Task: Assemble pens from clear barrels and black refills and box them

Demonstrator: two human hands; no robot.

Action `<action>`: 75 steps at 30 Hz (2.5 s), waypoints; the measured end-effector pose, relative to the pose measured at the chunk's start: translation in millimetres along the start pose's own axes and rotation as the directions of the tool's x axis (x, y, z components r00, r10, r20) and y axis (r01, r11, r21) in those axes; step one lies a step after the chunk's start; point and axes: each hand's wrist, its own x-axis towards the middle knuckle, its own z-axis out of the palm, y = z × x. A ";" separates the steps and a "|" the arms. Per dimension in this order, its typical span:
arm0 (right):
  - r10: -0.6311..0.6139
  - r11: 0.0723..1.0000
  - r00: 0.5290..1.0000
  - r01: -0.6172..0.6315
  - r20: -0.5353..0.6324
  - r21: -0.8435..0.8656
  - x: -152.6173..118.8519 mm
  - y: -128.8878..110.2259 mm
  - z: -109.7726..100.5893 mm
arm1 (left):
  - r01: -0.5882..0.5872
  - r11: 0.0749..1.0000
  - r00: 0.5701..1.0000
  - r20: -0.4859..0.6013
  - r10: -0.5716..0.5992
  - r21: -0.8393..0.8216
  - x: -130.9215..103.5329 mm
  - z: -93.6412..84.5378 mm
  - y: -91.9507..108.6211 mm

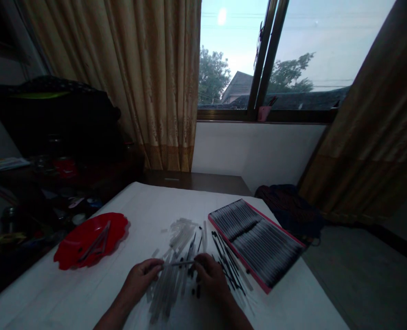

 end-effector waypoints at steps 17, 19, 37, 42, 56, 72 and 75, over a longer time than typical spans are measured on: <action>0.004 0.991 1.000 -0.005 -0.005 -0.133 0.3 5.0 1.2 | 0.036 0.999 0.999 0.029 -0.035 -0.035 1.1 -0.8 -5.5; -0.011 0.974 1.000 0.008 -0.010 -0.226 0.8 2.8 1.7 | 0.028 0.999 0.999 0.030 -0.026 -0.039 1.2 -0.8 -5.9; -0.032 0.944 0.999 0.029 -0.006 -0.328 -1.9 -3.5 3.7 | 0.011 0.999 1.000 -0.002 -0.011 -0.031 -4.6 -0.2 3.2; -0.100 0.974 0.994 0.109 0.055 -0.198 -4.2 -0.1 -2.1 | 0.021 1.000 1.000 0.000 -0.021 -0.019 -3.9 -0.6 1.3; -0.111 0.958 0.993 0.119 0.045 -0.260 -5.1 1.4 -2.7 | 0.003 1.000 1.000 0.017 -0.003 -0.024 -2.3 -1.7 -3.5; -0.034 0.998 0.999 0.035 0.027 -0.051 -2.7 7.5 -0.5 | 0.003 0.999 0.999 0.033 -0.001 -0.049 -0.2 -0.9 -9.0; 0.045 0.986 0.999 -0.047 0.011 0.162 1.6 10.6 -1.5 | -0.014 0.999 0.998 0.063 0.018 -0.051 -0.1 -0.4 -6.5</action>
